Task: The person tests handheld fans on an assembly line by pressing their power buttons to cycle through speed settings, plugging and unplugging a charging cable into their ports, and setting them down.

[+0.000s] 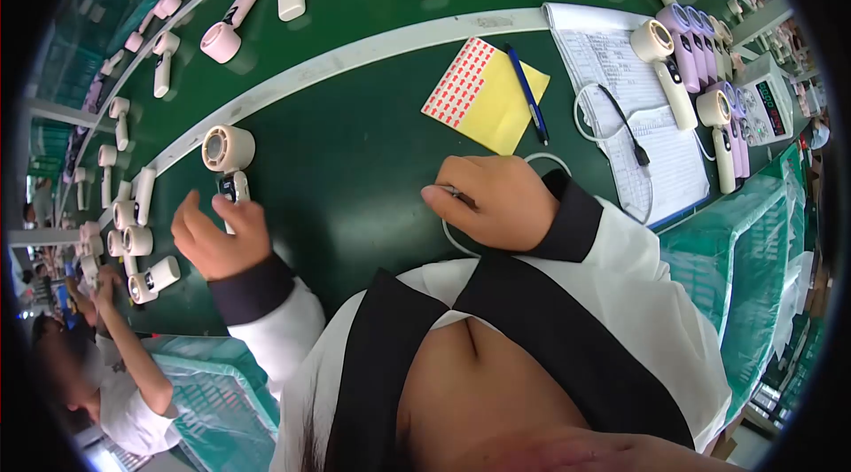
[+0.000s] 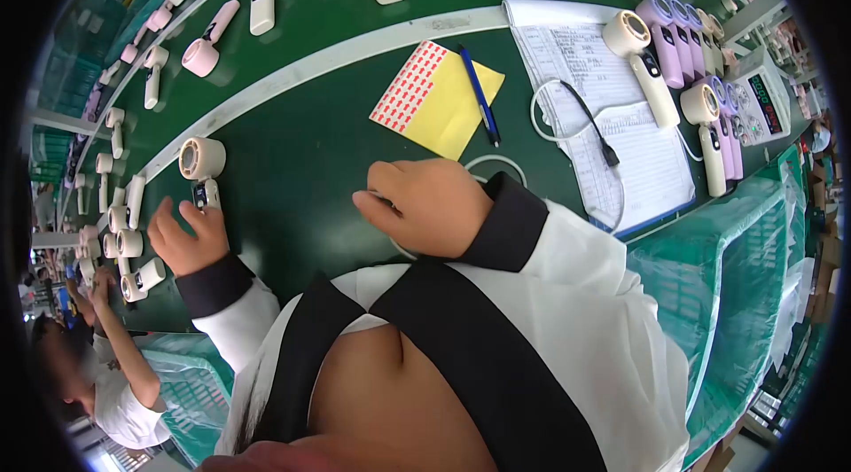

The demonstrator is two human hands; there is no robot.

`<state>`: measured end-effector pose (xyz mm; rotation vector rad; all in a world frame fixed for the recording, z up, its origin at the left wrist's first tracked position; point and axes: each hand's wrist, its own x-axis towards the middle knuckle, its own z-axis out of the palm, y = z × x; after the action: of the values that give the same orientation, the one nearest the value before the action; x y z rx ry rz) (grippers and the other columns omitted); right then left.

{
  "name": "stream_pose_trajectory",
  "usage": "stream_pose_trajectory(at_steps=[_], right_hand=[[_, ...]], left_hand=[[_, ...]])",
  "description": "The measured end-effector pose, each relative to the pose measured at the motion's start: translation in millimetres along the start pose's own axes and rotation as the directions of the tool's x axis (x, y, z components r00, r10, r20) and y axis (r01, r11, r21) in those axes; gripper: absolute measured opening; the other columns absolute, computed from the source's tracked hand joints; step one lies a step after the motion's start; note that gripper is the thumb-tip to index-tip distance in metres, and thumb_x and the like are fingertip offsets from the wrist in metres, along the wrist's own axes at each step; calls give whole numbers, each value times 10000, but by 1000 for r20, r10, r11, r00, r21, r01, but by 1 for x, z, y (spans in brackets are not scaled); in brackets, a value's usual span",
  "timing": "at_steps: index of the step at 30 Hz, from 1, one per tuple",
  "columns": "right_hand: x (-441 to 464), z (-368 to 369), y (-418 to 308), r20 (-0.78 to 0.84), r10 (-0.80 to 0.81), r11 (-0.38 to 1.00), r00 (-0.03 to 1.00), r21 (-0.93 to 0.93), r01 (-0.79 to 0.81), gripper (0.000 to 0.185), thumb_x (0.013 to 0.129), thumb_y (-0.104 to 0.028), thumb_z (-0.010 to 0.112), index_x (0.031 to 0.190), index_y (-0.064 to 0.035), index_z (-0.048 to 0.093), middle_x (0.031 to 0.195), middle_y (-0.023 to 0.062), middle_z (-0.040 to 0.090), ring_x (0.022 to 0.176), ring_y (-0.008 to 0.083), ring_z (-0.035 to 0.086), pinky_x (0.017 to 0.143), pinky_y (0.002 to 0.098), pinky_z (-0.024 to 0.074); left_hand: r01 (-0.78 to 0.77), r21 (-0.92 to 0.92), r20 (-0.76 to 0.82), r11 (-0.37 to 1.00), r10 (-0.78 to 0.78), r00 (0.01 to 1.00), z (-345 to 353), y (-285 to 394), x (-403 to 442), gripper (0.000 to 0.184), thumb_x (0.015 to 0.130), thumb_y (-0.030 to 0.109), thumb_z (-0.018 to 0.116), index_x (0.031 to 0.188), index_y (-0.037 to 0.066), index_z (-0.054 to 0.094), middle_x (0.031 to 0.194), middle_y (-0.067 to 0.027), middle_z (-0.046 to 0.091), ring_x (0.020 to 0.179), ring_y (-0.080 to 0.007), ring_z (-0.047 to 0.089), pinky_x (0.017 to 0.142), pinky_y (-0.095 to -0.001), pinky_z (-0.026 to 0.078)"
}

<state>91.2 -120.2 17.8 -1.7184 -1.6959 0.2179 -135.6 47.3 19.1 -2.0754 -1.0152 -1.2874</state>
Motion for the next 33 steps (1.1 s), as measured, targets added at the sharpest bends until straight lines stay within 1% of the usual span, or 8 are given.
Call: stream_pose_trajectory(at_steps=[2, 9, 12, 15, 17, 19, 28, 33], right_hand=[[-3, -2, -1, 27, -24, 999, 999, -29, 25, 159, 805, -179, 574, 726, -58, 509, 612, 67, 538, 507, 242, 497, 473, 307, 374], [-2, -1, -2, 123, -111, 993, 986, -32, 116, 153, 813, -176, 569, 730, -61, 509, 616, 63, 535, 517, 245, 499, 480, 309, 376], [-2, -5, -2, 86, -100, 995, 991, -1, 101, 152, 820, -173, 564, 736, -58, 508, 627, 65, 537, 530, 248, 507, 490, 310, 384], [-3, -3, 0, 57, -83, 997, 995, 4, 83, 155, 824, -173, 561, 738, -54, 509, 636, 68, 538, 536, 248, 510, 497, 310, 389], [-4, -1, 0, 53, -104, 994, 993, 37, 102, 158, 829, -173, 558, 741, -51, 510, 645, 72, 539, 542, 248, 513, 504, 311, 395], [-3, -2, -1, 42, -94, 995, 995, 34, 92, 160, 830, -173, 558, 741, -49, 510, 648, 73, 539, 546, 248, 514, 508, 310, 397], [-3, -4, -6, 88, -44, 999, 995, 26, 42, 177, 837, -183, 556, 740, -41, 514, 659, 77, 535, 564, 246, 516, 530, 304, 405], [-3, -6, -7, 124, -6, 997, 992, 75, -4, 187, 842, -189, 552, 742, -37, 511, 665, 75, 535, 566, 241, 514, 539, 300, 405]], left_hand=[[431, 235, 465, 871, -491, 737, 7, -38, -30, 256, 715, 88, 541, 952, -5, 567, 852, -162, 573, 824, -317, 529, 742, -365, 444], [808, -74, 814, 585, -432, 388, -1, -19, -10, 376, 759, 78, 545, 1115, -8, 464, 1030, -179, 520, 904, -336, 541, 748, -375, 461], [786, -481, 844, -389, 34, 534, -17, -26, -13, 468, 780, 72, 543, 1213, 10, 374, 1125, -184, 467, 908, -341, 547, 738, -386, 469], [629, -718, 659, -297, 2, 752, -63, -8, 15, 544, 784, 47, 520, 1272, 27, 279, 1141, -200, 426, 792, -275, 534, 702, -351, 466], [323, -882, 322, 344, -62, 945, -80, -13, 32, 592, 750, 4, 532, 1282, 26, 273, 1098, -192, 459, 765, -241, 536, 647, -319, 455], [139, -976, 173, -165, -212, 962, -92, 24, 48, 583, 716, 14, 520, 1260, -15, 311, 1000, -193, 507, 688, -227, 552, 612, -315, 439], [123, -984, 132, -126, -65, 989, -122, 12, 51, 615, 790, 176, 580, 1271, 1, 240, 971, -96, 459, 607, -148, 447, 500, -240, 385], [247, -810, 229, -533, 100, 968, -119, -6, 49, 670, 742, 170, 658, 1261, 18, 262, 956, -66, 490, 515, -137, 474, 415, -233, 424]])
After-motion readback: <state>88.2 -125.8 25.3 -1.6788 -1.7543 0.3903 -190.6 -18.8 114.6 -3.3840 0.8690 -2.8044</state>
